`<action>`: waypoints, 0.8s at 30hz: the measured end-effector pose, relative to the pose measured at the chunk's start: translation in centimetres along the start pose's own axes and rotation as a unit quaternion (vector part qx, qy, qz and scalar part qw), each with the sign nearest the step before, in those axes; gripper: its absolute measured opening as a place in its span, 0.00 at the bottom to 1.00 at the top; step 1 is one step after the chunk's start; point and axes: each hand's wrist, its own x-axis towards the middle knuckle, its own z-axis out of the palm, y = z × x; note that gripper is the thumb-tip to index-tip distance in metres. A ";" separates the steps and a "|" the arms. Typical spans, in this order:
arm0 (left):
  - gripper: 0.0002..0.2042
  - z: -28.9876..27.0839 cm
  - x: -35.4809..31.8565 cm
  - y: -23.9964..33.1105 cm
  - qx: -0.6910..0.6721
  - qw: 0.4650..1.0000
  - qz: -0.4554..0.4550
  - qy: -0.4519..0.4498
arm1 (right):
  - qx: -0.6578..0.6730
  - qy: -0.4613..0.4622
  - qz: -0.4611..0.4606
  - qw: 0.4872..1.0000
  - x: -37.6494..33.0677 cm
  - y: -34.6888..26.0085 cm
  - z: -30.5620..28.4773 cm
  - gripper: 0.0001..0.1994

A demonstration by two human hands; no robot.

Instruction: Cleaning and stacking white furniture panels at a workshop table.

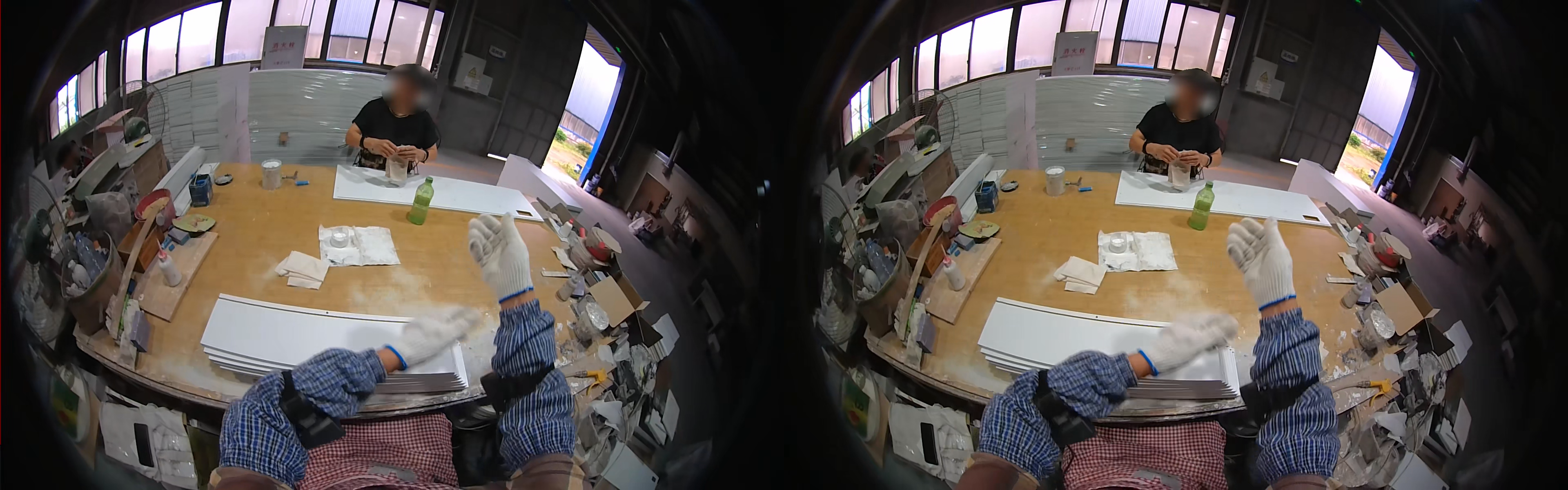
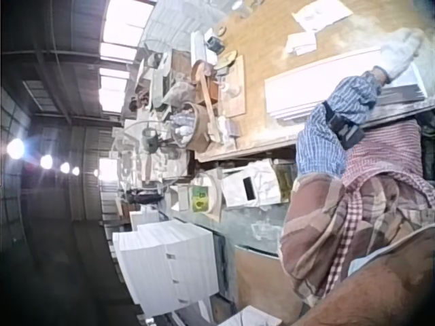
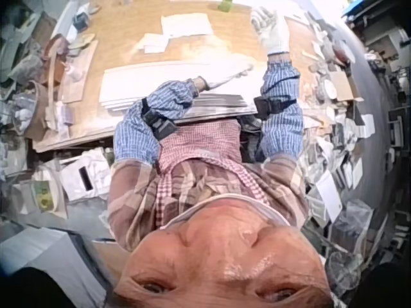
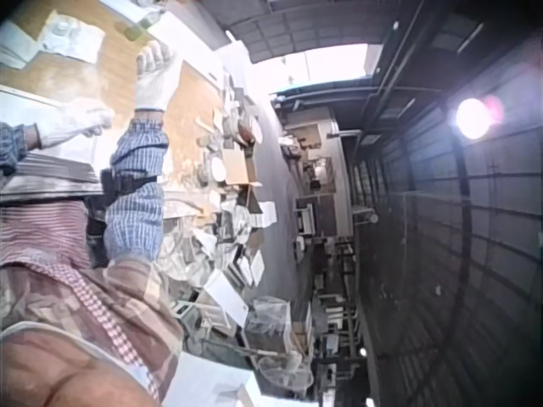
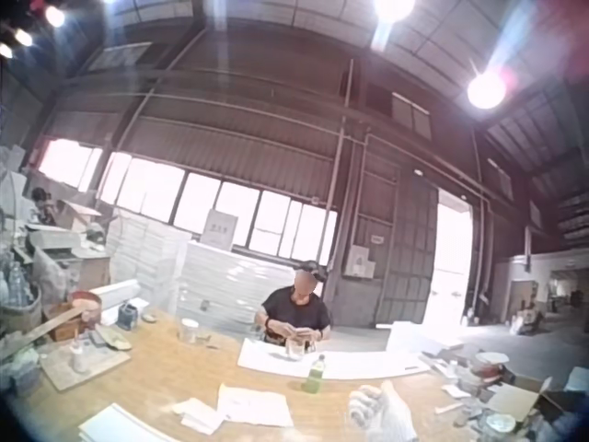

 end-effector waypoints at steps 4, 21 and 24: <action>0.38 6.0 -2.0 2.7 -0.029 0.997 0.005 -0.070 | -0.002 0.108 -0.034 0.994 2.8 -1.1 -0.7 0.26; 0.20 8.5 -1.6 2.4 -0.470 0.874 -0.121 -0.028 | -0.183 0.160 -0.037 0.969 5.5 -0.3 -0.3 0.24; 0.18 8.6 -1.9 3.1 -0.447 0.882 -0.147 -0.039 | -0.429 0.130 -0.107 0.887 4.4 0.6 -1.3 0.21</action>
